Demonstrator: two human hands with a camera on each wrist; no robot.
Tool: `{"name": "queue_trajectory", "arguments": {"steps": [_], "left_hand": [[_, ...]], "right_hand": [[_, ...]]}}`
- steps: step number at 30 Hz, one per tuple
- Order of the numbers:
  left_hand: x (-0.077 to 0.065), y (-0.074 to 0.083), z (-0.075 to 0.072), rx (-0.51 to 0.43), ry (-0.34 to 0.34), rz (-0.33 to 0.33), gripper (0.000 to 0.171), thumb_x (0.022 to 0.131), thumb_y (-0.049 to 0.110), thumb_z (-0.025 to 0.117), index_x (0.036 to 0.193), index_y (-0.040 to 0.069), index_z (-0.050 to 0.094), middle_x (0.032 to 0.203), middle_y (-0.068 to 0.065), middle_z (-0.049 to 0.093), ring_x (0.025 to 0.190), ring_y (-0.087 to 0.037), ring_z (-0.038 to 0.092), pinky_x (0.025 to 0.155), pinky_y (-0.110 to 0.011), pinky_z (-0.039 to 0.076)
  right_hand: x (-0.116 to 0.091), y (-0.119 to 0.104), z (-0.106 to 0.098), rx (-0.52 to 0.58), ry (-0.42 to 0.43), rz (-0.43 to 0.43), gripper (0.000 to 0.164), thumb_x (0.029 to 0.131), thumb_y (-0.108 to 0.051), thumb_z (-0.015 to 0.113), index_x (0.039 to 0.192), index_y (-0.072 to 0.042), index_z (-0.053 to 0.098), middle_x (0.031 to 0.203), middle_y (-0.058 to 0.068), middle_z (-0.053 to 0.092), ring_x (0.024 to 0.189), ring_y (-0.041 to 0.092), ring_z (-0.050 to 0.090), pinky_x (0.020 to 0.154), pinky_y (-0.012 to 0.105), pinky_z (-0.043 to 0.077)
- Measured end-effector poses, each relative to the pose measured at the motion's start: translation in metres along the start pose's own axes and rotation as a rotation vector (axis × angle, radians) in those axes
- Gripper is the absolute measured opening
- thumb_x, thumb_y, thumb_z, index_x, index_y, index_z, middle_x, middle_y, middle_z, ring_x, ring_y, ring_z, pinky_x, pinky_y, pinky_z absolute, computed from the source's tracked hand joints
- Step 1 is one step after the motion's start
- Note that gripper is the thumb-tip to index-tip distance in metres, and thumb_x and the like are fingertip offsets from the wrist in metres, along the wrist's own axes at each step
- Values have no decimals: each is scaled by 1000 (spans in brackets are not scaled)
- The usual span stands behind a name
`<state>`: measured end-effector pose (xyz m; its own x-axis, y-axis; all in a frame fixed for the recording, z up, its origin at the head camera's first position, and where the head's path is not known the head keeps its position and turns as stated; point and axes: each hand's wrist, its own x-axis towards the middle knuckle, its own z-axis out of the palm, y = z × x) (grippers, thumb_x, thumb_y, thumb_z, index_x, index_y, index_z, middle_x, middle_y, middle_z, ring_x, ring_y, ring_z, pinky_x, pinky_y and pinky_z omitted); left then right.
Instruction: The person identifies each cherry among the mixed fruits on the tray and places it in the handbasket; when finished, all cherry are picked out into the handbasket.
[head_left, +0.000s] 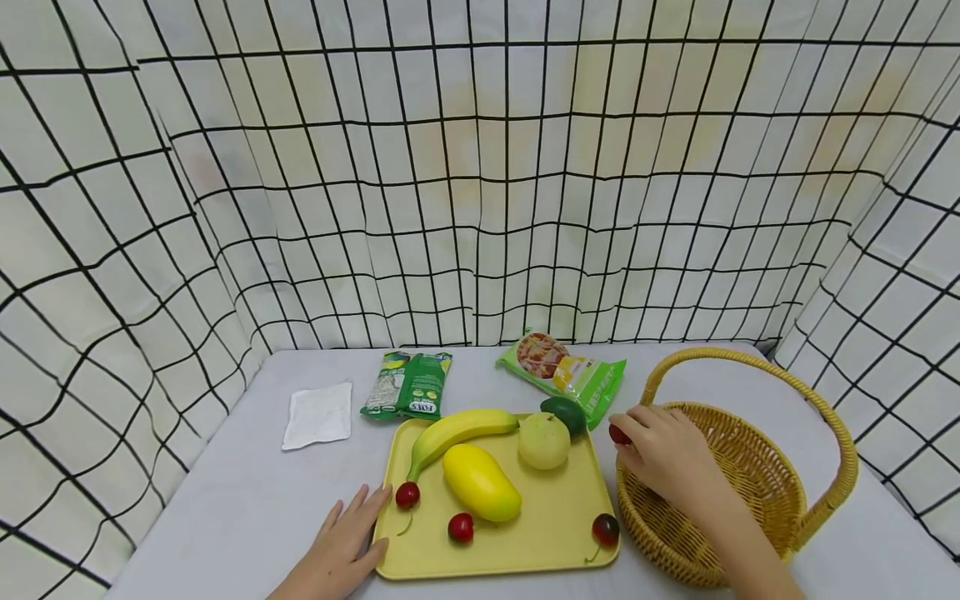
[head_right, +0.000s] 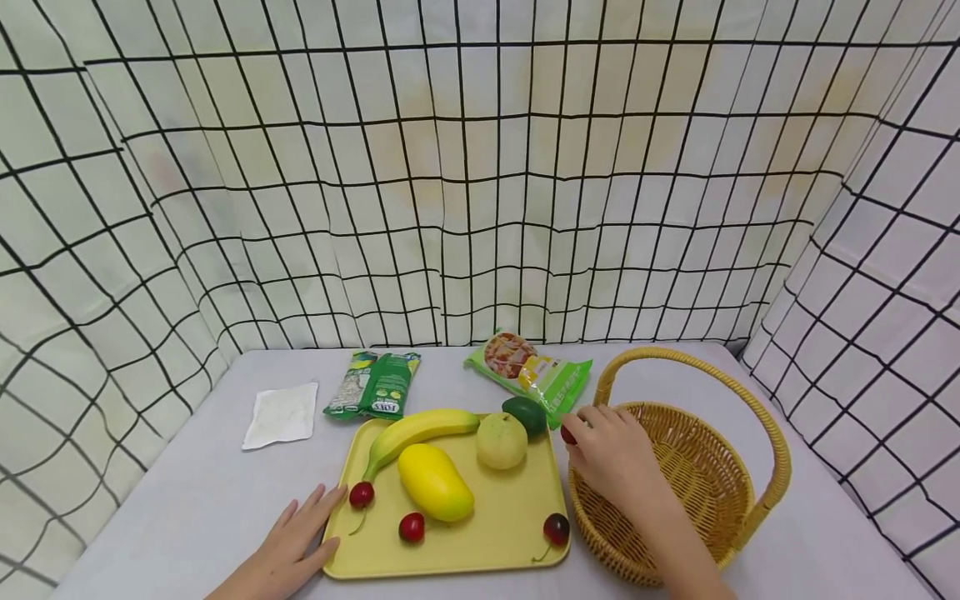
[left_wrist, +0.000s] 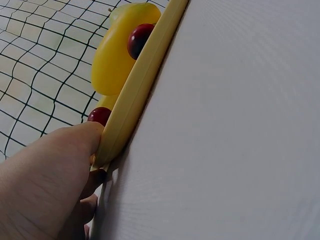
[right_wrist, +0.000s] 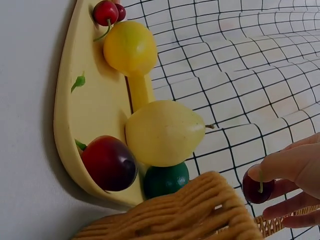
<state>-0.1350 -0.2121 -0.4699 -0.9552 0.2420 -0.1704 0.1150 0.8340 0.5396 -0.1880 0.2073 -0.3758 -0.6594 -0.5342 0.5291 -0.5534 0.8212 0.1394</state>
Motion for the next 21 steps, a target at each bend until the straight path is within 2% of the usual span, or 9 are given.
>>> {"name": "queue_trajectory", "arguments": {"steps": [10, 21], "left_hand": [[0, 0, 0, -1, 2, -5, 65, 89, 35, 56, 142, 5, 31, 144, -14, 34, 135, -36, 17, 105, -59, 3], [0, 0, 0, 2, -2, -12, 67, 89, 37, 55, 142, 6, 31, 144, -13, 33, 136, -36, 16, 106, -59, 3]], "right_hand": [[-17, 15, -2, 16, -61, 70, 33, 68, -17, 79, 98, -10, 66, 92, 5, 63, 87, 26, 60, 77, 44, 50], [-34, 24, -1, 22, -128, 131, 33, 68, -16, 80, 97, -10, 66, 90, 4, 61, 87, 27, 58, 75, 46, 49]]}}
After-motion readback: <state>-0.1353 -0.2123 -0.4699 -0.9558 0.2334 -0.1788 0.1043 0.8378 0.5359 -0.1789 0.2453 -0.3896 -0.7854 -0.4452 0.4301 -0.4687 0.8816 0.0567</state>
